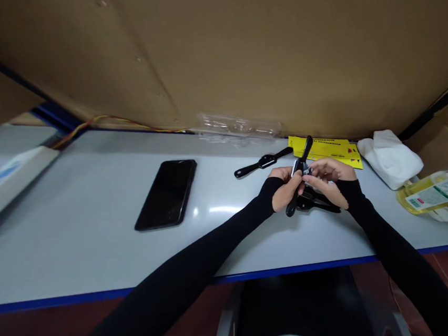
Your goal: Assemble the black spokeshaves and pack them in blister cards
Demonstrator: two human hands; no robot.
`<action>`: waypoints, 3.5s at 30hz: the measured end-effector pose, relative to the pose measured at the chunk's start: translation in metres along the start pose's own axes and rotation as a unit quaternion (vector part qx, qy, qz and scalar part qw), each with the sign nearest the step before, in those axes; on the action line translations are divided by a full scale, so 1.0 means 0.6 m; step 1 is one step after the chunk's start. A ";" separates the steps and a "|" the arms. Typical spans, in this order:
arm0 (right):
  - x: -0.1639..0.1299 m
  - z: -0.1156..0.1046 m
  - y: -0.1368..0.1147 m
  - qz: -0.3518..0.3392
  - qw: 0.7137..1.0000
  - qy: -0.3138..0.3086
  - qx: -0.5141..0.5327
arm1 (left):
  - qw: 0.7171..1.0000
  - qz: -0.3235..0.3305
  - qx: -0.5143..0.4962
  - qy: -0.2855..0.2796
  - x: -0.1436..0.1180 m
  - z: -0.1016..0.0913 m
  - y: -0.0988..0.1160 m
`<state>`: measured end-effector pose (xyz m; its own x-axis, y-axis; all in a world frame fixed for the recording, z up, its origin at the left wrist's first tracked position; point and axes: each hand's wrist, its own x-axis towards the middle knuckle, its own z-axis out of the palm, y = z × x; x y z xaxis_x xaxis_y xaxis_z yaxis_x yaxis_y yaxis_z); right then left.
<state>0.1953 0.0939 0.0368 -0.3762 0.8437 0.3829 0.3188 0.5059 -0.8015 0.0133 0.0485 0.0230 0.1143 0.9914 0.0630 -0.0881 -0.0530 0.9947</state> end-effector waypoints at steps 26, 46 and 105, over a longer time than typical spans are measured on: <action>-0.006 -0.007 -0.016 -0.073 0.995 -0.017 -0.068 | 0.993 0.032 0.097 0.056 -0.005 -0.001 0.000; -0.007 0.005 -0.027 0.087 0.993 -0.039 0.066 | 1.000 0.004 -0.007 0.004 -0.010 0.012 -0.007; 0.023 -0.116 0.088 0.112 0.948 -0.186 -0.232 | 0.817 0.250 0.514 0.081 0.014 -0.093 0.003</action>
<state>0.2673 0.1445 0.0316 -0.5069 0.8615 -0.0303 0.7427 0.4186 -0.5227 -0.0410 0.0635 0.0208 0.1776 0.8140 0.5530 0.8028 -0.4449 0.3970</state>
